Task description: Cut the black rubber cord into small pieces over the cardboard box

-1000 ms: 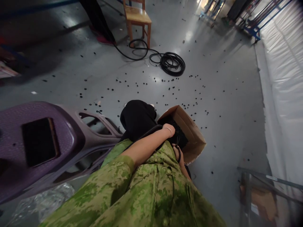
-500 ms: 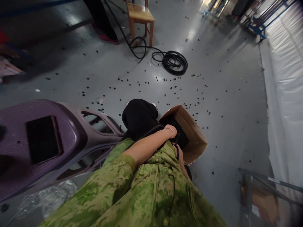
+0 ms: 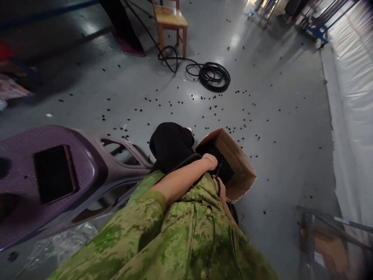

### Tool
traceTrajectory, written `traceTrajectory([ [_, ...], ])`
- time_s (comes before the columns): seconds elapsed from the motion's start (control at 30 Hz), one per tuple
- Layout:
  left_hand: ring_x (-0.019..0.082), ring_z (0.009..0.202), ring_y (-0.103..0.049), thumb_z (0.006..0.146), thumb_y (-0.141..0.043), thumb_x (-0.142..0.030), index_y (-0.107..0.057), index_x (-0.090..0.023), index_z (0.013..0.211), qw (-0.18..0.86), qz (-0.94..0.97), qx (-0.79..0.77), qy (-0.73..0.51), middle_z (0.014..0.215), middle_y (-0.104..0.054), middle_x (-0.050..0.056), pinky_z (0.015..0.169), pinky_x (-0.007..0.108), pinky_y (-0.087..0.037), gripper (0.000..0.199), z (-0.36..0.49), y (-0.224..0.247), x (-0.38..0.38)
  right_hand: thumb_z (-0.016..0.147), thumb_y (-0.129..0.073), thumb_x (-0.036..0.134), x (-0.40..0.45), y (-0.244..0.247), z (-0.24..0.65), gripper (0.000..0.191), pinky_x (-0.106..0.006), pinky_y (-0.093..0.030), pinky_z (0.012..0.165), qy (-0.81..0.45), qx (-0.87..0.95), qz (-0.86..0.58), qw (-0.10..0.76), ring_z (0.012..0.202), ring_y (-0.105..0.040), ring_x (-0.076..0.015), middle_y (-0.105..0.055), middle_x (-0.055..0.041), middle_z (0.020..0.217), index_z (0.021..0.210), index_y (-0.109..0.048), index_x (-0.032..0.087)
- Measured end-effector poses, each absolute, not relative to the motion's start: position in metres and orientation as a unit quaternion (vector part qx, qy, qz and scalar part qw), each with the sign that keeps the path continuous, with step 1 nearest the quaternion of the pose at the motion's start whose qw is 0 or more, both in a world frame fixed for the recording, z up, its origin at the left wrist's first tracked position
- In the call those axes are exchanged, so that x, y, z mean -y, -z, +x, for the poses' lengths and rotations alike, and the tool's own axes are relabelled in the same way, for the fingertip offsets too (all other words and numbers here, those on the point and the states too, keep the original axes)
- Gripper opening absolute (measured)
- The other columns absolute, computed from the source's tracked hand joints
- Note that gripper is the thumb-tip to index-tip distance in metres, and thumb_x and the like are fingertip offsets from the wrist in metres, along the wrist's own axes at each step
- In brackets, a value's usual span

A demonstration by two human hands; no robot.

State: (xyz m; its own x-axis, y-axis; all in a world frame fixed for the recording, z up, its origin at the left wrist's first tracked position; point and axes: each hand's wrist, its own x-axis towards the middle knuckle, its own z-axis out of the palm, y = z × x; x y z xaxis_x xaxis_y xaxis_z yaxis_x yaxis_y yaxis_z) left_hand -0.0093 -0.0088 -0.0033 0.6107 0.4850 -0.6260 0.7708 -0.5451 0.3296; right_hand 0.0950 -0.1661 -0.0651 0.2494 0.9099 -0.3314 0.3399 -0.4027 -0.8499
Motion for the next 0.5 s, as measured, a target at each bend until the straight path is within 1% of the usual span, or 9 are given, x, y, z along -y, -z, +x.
traceTrajectory([
  [0.2, 0.029, 0.108, -0.061, 0.078, -0.062, -0.023, -0.071, -0.017, 0.111, 0.313, 0.835, -0.392, 0.224, 0.112, -0.068, 0.017, 0.089, 0.04, -0.05, 0.035, -0.0066, 0.0111, 0.0096, 0.075, -0.052, 0.053, 0.1674, 0.068, 0.0952, 0.049, -0.033, -0.044, 0.09, -0.425, 0.435, -0.726, 0.321, 0.098, -0.062, -0.0252, -0.071, -0.0095, 0.101, 0.099, -0.07, 0.014],
  [0.33, 0.029, 0.111, -0.06, 0.079, -0.062, -0.025, -0.07, -0.019, 0.113, 0.319, 0.829, -0.402, 0.222, 0.113, -0.068, 0.017, 0.09, 0.039, -0.049, 0.035, -0.0065, 0.0125, 0.0102, 0.076, -0.051, 0.053, 0.1688, 0.0715, 0.0957, 0.049, -0.032, -0.044, 0.086, -0.422, 0.443, -0.729, 0.308, 0.094, -0.063, -0.0245, -0.071, -0.009, 0.1, 0.101, -0.069, 0.014],
  [0.5, 0.029, 0.11, -0.06, 0.077, -0.062, -0.021, -0.069, -0.016, 0.114, 0.299, 0.841, -0.375, 0.249, 0.118, -0.065, 0.018, 0.09, 0.039, -0.05, 0.038, -0.0078, 0.0081, 0.011, 0.079, -0.054, 0.05, 0.1687, 0.0734, 0.0947, 0.041, -0.03, -0.046, 0.081, -0.399, 0.452, -0.733, 0.313, 0.089, -0.063, -0.023, -0.072, -0.0055, 0.091, 0.094, -0.069, 0.015],
])
